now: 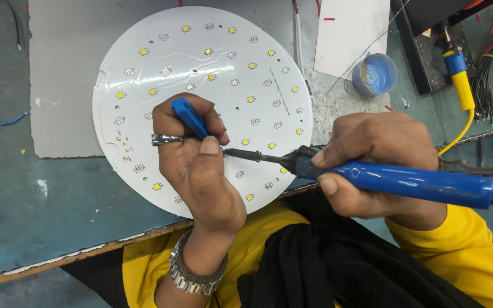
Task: The person solders wire leads onto a round LED light panel PCB. They hold the board steady with one hand, apply a soldering iron to the pads, feed solder wire, and use pliers to trim and position the wires, working around the board.
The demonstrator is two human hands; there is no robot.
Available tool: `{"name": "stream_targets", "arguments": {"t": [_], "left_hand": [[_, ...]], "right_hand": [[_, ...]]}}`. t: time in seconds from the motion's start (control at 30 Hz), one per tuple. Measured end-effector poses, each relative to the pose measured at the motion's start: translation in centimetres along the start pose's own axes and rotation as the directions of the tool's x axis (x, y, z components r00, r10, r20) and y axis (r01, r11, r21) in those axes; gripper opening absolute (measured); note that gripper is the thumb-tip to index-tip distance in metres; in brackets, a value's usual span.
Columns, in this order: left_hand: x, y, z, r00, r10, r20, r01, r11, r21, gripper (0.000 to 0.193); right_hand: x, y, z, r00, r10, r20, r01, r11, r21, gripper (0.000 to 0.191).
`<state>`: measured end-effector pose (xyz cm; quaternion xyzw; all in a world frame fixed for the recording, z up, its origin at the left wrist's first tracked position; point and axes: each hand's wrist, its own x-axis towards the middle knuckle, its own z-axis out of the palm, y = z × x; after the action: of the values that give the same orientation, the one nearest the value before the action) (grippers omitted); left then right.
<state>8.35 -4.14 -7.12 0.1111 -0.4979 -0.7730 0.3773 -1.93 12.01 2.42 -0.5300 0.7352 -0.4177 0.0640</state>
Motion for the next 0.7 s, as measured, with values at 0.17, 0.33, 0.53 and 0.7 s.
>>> {"name": "stream_targets", "arguments": {"t": [0.17, 0.33, 0.53, 0.7], "left_hand": [[0.02, 0.06, -0.02, 1.000, -0.003, 0.000, 0.003, 1.000, 0.004, 0.034], [-0.01, 0.02, 0.02, 1.000, -0.010, -0.010, 0.010, 1.000, 0.009, 0.034], [0.01, -0.01, 0.02, 1.000, -0.011, -0.013, 0.011, 1.000, -0.001, 0.034], [0.05, 0.05, 0.09, 1.000, -0.015, -0.013, 0.015, 1.000, -0.008, 0.034]], "right_hand": [[0.23, 0.04, 0.21, 1.000, -0.020, 0.010, 0.020, 0.999, -0.044, 0.022], [0.24, -0.03, 0.12, 1.000, -0.018, 0.013, 0.018, 0.999, -0.049, 0.022], [0.22, 0.12, 0.00, 1.000, -0.024, 0.001, 0.024, 0.998, -0.053, 0.022], [0.06, 0.16, -0.26, 1.000, 0.000, 0.005, 0.000, 0.999, -0.035, 0.023]]}}
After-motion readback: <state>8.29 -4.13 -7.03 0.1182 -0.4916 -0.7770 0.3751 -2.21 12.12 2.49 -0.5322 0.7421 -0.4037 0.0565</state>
